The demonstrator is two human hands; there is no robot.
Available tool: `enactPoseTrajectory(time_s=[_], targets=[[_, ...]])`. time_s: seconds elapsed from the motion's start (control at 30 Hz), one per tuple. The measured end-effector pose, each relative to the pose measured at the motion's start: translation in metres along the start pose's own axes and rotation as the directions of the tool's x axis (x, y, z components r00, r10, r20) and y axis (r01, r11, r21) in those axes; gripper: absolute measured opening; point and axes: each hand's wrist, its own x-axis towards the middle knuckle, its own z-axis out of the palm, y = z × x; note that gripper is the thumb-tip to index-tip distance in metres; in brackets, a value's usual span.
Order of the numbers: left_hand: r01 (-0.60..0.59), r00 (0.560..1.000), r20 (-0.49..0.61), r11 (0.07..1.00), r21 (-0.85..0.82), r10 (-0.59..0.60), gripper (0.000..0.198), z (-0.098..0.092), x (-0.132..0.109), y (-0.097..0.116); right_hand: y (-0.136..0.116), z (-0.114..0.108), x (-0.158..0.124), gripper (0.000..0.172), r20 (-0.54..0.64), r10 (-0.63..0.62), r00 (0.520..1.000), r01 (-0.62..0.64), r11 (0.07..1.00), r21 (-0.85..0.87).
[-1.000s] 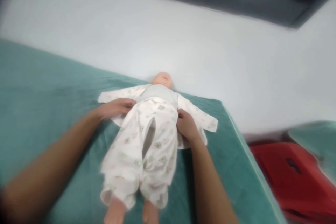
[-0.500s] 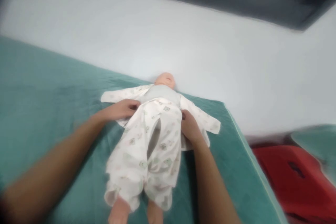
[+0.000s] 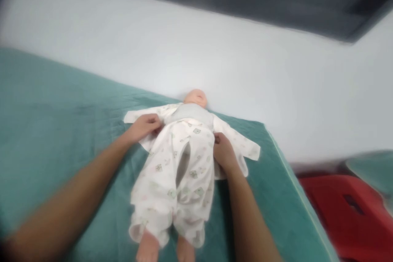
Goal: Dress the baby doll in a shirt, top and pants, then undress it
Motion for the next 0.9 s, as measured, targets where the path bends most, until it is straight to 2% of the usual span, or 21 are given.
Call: enactPoseTrajectory(time_s=[0.07,0.17,0.23,0.33,0.57,0.73,0.9], targets=[[-0.032,0.999,0.023,0.999,-0.040,0.033,0.018,0.000,0.000,0.000,-0.001,0.000,-0.001,0.023,0.002,0.006,1.000,-0.006,1.000,0.007],[-0.075,0.988,0.130,0.993,-0.086,0.086,0.019,-0.001,0.000,0.000,-0.005,0.000,-0.002,0.023,0.009,0.033,0.999,-0.033,0.999,0.016],[-0.078,0.976,0.192,0.989,-0.128,0.102,0.016,-0.002,-0.001,0.000,-0.007,0.000,-0.003,0.024,0.012,0.053,0.999,-0.053,0.999,0.010],[-0.074,0.957,0.266,0.983,-0.169,0.117,0.022,-0.004,-0.002,0.002,-0.011,-0.001,-0.004,0.024,0.011,0.060,0.998,-0.060,0.998,-0.006],[-0.070,0.945,0.305,0.986,-0.153,0.115,0.029,-0.004,-0.005,0.008,-0.015,0.000,-0.004,0.022,0.002,0.021,1.000,-0.021,0.996,-0.085],[-0.031,0.933,0.351,0.989,-0.147,0.081,0.019,-0.001,-0.004,0.010,-0.016,0.002,-0.006,0.021,-0.008,-0.006,1.000,0.005,0.997,-0.082],[-0.101,0.941,0.331,0.993,0.054,0.078,0.014,0.001,-0.002,0.012,-0.014,0.002,-0.006,0.022,-0.021,-0.026,0.999,0.024,0.996,-0.082]])
